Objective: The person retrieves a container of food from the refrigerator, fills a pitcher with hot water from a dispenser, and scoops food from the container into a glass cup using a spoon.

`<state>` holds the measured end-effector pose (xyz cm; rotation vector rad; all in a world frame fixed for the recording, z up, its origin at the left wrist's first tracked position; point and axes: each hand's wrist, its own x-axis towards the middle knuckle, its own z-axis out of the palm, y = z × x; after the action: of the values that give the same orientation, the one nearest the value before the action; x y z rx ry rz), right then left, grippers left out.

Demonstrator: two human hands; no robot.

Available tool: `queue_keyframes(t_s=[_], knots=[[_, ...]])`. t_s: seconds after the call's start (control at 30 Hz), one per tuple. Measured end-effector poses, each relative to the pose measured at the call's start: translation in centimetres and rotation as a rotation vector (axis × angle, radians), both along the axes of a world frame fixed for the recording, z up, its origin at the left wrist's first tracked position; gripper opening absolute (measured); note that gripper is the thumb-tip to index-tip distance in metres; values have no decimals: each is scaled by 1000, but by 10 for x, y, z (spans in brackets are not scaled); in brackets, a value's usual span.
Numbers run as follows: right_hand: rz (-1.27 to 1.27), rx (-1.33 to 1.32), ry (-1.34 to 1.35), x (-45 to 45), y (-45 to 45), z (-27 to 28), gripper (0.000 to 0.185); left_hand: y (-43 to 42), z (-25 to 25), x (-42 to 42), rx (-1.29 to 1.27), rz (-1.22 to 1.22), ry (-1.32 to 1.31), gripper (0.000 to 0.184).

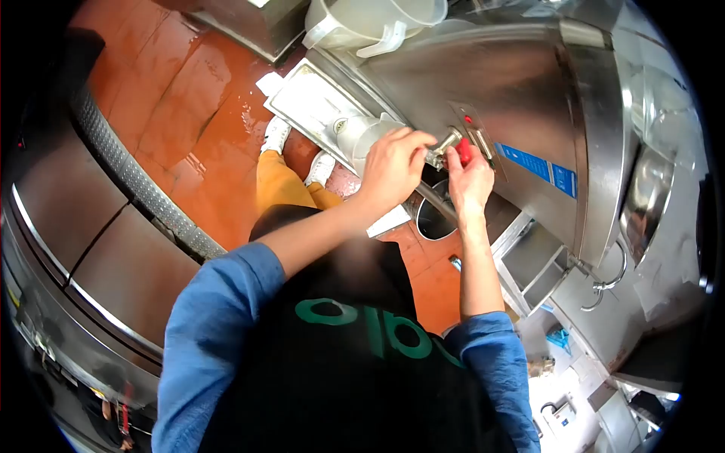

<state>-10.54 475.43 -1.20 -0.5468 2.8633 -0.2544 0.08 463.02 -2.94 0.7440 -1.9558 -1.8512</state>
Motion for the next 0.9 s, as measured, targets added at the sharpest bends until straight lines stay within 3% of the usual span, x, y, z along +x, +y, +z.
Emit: queue_keyframes(t_s=[0.17,0.37,0.5,0.6,0.73,0.9], knots=[[-17,-1,22,9,1,-3,23,6,-6,-48,-180,-240,173,26],[-77,-317,-76,18,13,-1,23,1,-14,-60,-280,-466,117,21],[-381,-559,-54,47,32,3,28,-13,-10,-62,-391,-589,89,17],[-382,-515,-44,63,48,-31,13,-20,-13,-64,-485,-676,93,15],[-494,-477,-154,67,35,-37,18,-24,6,-70,-673,-769,42,16],[-615,-519,-194,69,28,-34,18,-28,12,-74,-710,-849,92,20]])
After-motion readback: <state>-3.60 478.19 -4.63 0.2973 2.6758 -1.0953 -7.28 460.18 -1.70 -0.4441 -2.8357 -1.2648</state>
